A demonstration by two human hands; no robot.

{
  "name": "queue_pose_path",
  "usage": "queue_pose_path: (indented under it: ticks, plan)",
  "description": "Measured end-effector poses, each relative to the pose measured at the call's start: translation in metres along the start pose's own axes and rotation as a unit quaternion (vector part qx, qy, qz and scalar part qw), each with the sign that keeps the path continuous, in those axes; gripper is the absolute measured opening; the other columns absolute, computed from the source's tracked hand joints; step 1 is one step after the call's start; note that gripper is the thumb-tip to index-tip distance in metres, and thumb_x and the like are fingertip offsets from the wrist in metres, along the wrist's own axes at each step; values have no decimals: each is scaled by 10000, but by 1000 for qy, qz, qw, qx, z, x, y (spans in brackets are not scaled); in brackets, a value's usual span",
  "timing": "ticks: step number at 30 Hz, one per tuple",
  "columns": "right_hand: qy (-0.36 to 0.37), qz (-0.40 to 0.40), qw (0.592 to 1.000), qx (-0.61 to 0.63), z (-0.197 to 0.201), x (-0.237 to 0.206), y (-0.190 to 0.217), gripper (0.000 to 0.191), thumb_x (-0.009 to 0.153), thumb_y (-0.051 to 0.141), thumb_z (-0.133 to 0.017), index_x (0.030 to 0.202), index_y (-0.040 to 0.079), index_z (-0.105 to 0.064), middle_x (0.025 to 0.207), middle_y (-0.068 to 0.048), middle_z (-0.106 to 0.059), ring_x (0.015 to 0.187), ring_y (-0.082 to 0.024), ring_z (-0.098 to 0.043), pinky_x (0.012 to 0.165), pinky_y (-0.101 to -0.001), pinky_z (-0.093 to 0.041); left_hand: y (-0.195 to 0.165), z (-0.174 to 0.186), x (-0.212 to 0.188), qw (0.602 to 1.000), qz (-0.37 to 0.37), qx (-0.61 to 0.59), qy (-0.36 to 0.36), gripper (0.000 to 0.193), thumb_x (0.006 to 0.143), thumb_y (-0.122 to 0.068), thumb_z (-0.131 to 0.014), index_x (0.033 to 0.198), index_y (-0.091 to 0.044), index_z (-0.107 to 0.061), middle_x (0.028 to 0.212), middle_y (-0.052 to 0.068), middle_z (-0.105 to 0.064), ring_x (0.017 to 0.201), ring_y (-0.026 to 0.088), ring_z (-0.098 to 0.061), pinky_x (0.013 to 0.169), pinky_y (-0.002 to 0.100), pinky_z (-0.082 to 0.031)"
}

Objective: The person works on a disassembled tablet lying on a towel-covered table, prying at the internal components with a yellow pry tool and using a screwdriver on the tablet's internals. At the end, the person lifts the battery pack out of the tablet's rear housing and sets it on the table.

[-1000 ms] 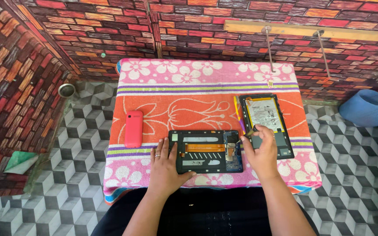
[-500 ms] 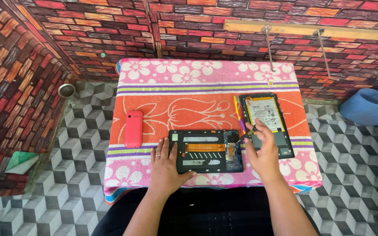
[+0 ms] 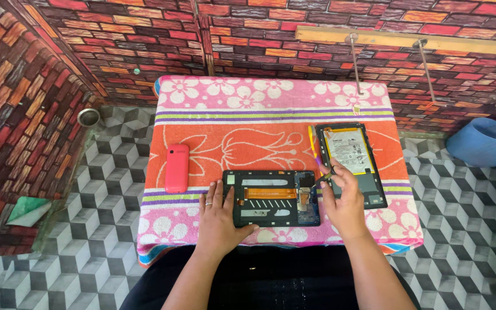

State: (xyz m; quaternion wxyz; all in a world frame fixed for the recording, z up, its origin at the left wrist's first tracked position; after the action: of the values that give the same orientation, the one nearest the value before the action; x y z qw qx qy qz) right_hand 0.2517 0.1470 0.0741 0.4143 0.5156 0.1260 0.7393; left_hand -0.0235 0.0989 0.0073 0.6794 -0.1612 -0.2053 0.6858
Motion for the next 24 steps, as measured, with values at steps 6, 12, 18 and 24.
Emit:
queue_pose_path:
  ticks: [6,12,18,24]
  plan:
    - [-47,-16,988,-144,-1,-6,-14,566,850,50,-858,1274,58,-483,1076,-180,-648,901,-270,-686,807,-387,-557,2,-3,0,1000,5,1,7,1122,580,-549,-914,1435,16,-458,1567,281,-306,1501,404,-224,1200,591,-165]
    - [-5,-90,995,-29,3,-9,-31,544,930,59,-729,1368,49,-406,1225,-130,-707,1025,-236,-712,814,-341,-560,2,-3,0,1000,3,1,13,1149,587,-551,-916,1481,4,-456,1564,289,-296,1499,412,-213,1192,605,-157]
    - [-27,-79,989,-123,3,-11,-29,585,902,71,-809,1355,73,-439,1025,-134,-703,960,-254,-731,826,-368,-573,3,-4,0,1000,10,-2,10,1148,573,-542,-918,1478,-1,-463,1564,281,-304,1498,408,-220,1195,603,-163]
    - [-15,-87,994,-62,1,-9,-33,607,892,37,-763,1374,53,-394,1120,-175,-684,1036,-297,-718,849,-382,-565,4,-2,0,1000,5,1,3,1143,567,-536,-921,1477,-10,-472,1557,275,-316,1496,409,-222,1196,603,-164]
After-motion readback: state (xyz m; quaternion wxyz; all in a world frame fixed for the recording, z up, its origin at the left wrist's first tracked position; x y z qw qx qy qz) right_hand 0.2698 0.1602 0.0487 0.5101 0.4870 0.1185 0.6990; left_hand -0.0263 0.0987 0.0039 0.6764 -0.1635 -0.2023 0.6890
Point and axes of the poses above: each hand's wrist, its own x-axis towards the middle knuckle, its own z-axis out of the back of the hand, y = z × x, the point moved 10 cm from there along x, towards the middle knuckle
